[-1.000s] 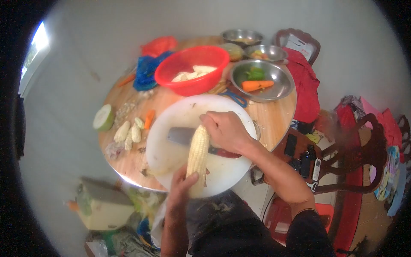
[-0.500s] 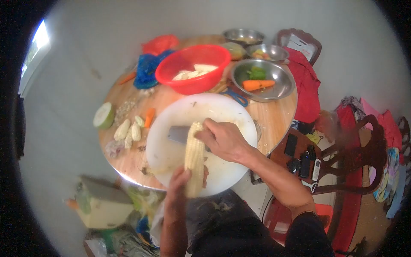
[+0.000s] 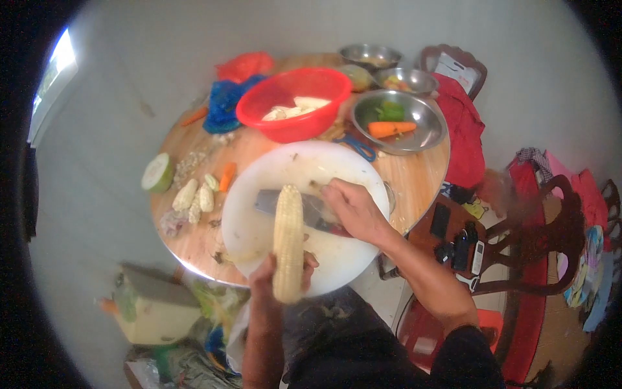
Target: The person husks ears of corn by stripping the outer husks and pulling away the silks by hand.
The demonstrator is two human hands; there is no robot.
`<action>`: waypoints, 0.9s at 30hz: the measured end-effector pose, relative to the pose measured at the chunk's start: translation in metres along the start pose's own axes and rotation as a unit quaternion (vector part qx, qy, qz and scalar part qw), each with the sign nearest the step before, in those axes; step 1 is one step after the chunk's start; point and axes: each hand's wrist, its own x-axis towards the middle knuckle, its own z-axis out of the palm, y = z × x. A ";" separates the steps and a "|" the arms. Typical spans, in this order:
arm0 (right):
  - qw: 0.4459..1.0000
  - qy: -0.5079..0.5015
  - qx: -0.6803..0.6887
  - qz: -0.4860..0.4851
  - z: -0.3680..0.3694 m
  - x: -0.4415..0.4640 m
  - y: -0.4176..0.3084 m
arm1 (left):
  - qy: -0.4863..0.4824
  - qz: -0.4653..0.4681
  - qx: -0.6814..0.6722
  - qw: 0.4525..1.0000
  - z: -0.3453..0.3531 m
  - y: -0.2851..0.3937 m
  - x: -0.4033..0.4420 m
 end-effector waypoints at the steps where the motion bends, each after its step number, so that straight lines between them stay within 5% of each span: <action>1: 1.000 0.003 0.001 0.002 0.001 0.000 -0.004 | -0.008 -0.001 -0.002 1.000 0.000 -0.001 0.001; 4: 0.998 -0.004 0.053 -0.022 0.014 0.007 -0.017 | -0.011 0.001 -0.022 1.000 0.002 -0.005 0.004; 12: 0.975 0.079 -0.129 -0.160 0.033 0.013 -0.012 | 0.007 -0.033 -0.147 0.989 0.013 -0.006 0.004; 21: 0.916 0.224 -0.279 -0.182 0.049 0.005 -0.024 | 0.022 -0.033 -0.183 0.982 0.012 -0.011 0.008; 25: 0.917 0.185 -0.324 -0.138 0.043 -0.001 -0.017 | -0.029 -0.024 -0.164 0.986 0.005 -0.014 0.008; 27: 0.944 0.169 -0.229 -0.165 0.041 0.000 -0.004 | -0.029 -0.021 -0.161 0.986 0.005 -0.014 0.008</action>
